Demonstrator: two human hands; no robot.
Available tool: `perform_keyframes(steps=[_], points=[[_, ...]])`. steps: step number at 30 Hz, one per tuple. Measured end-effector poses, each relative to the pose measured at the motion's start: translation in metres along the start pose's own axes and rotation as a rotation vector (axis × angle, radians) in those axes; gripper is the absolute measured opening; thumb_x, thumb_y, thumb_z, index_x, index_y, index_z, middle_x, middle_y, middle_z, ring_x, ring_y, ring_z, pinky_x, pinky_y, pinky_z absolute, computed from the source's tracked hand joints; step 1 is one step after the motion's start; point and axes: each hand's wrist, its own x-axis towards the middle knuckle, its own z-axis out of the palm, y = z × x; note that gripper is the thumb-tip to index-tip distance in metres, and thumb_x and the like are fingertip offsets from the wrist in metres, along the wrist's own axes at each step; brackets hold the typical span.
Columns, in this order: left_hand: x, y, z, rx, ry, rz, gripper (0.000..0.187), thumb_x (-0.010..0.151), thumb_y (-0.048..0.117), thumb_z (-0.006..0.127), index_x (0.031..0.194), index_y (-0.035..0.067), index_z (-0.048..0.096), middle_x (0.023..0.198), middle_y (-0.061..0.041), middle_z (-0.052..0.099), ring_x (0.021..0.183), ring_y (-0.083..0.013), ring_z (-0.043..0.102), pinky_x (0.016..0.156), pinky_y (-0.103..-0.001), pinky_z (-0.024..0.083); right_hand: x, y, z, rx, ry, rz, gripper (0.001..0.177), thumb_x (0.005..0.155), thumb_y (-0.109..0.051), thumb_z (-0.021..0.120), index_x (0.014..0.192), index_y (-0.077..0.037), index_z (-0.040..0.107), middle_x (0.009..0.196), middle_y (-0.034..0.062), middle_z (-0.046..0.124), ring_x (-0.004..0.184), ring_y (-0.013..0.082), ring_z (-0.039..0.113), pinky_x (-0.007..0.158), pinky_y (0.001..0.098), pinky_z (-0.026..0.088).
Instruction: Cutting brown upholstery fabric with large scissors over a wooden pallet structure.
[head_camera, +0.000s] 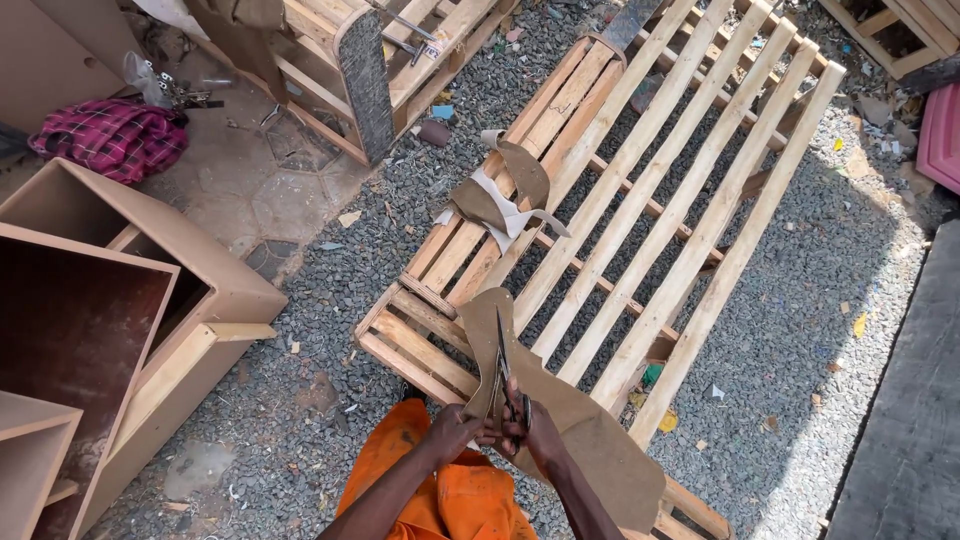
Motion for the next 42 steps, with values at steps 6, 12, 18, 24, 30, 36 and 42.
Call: perform_keyframes(steps=[6, 12, 18, 24, 30, 36, 42], points=[[-0.001, -0.001, -0.015, -0.115, -0.059, -0.077, 0.019, 0.089, 0.001, 0.062, 0.073, -0.009, 0.066, 0.103, -0.027, 0.08, 0.1, -0.0382, 0.081, 0.088, -0.041, 0.067, -0.009, -0.003, 0.008, 0.005, 0.083, -0.166, 0.057, 0.097, -0.056, 0.058, 0.065, -0.01, 0.05, 0.048, 0.0001, 0.04, 0.037, 0.0154, 0.048, 0.043, 0.0282, 0.043], [-0.022, 0.018, -0.02, 0.005, -0.078, -0.105, 0.032, 0.087, 0.006, 0.062, 0.059, 0.005, 0.046, 0.101, -0.022, 0.082, 0.1, -0.0351, 0.083, 0.081, -0.038, 0.066, 0.005, -0.017, 0.014, -0.019, 0.012, -0.021, 0.063, 0.092, -0.072, 0.041, 0.08, -0.011, 0.051, 0.059, 0.0017, 0.044, 0.055, 0.0197, 0.057, 0.064, 0.0349, 0.047], [-0.023, 0.029, -0.029, -0.014, -0.062, -0.121, 0.024, 0.092, 0.008, 0.065, 0.091, -0.014, 0.074, 0.097, -0.027, 0.08, 0.093, -0.0333, 0.082, 0.085, -0.038, 0.07, 0.007, -0.016, 0.019, 0.055, 0.167, -0.205, 0.056, 0.097, -0.058, 0.056, 0.067, -0.012, 0.051, 0.051, -0.0015, 0.041, 0.041, 0.0155, 0.048, 0.049, 0.0298, 0.039], [-0.031, 0.039, -0.034, 0.295, -0.039, -0.093, 0.023, 0.089, 0.022, 0.068, 0.083, 0.003, 0.08, 0.085, -0.009, 0.083, 0.084, -0.0196, 0.083, 0.073, -0.033, 0.061, 0.039, -0.015, 0.019, 0.129, 0.091, -0.153, 0.066, 0.092, -0.075, 0.038, 0.086, -0.011, 0.054, 0.062, -0.0008, 0.047, 0.057, 0.0188, 0.06, 0.064, 0.0346, 0.048], [-0.014, 0.03, -0.044, 0.115, -0.023, -0.119, 0.025, 0.091, 0.014, 0.067, 0.099, -0.008, 0.077, 0.106, -0.023, 0.081, 0.096, -0.0315, 0.083, 0.084, -0.034, 0.069, 0.031, -0.044, 0.037, 0.225, 0.309, -0.227, 0.057, 0.099, -0.058, 0.057, 0.069, -0.009, 0.054, 0.051, 0.001, 0.041, 0.045, 0.0159, 0.042, 0.053, 0.0322, 0.035], [-0.013, 0.037, -0.048, 0.216, -0.035, -0.099, 0.027, 0.09, 0.017, 0.066, 0.097, -0.005, 0.08, 0.097, -0.019, 0.082, 0.093, -0.0288, 0.084, 0.075, -0.031, 0.069, 0.052, -0.05, 0.018, 0.181, 0.15, -0.137, 0.072, 0.088, -0.082, 0.033, 0.084, -0.012, 0.051, 0.064, 0.0011, 0.049, 0.061, 0.0199, 0.06, 0.068, 0.036, 0.048], [0.002, 0.052, -0.051, 0.172, -0.044, -0.107, 0.029, 0.092, 0.017, 0.062, 0.103, -0.006, 0.077, 0.111, -0.02, 0.082, 0.095, -0.0299, 0.083, 0.086, -0.034, 0.069, 0.06, -0.067, 0.013, 0.237, 0.381, -0.297, 0.059, 0.097, -0.065, 0.053, 0.072, -0.012, 0.051, 0.052, -0.0015, 0.036, 0.046, 0.0142, 0.041, 0.051, 0.0311, 0.035]])
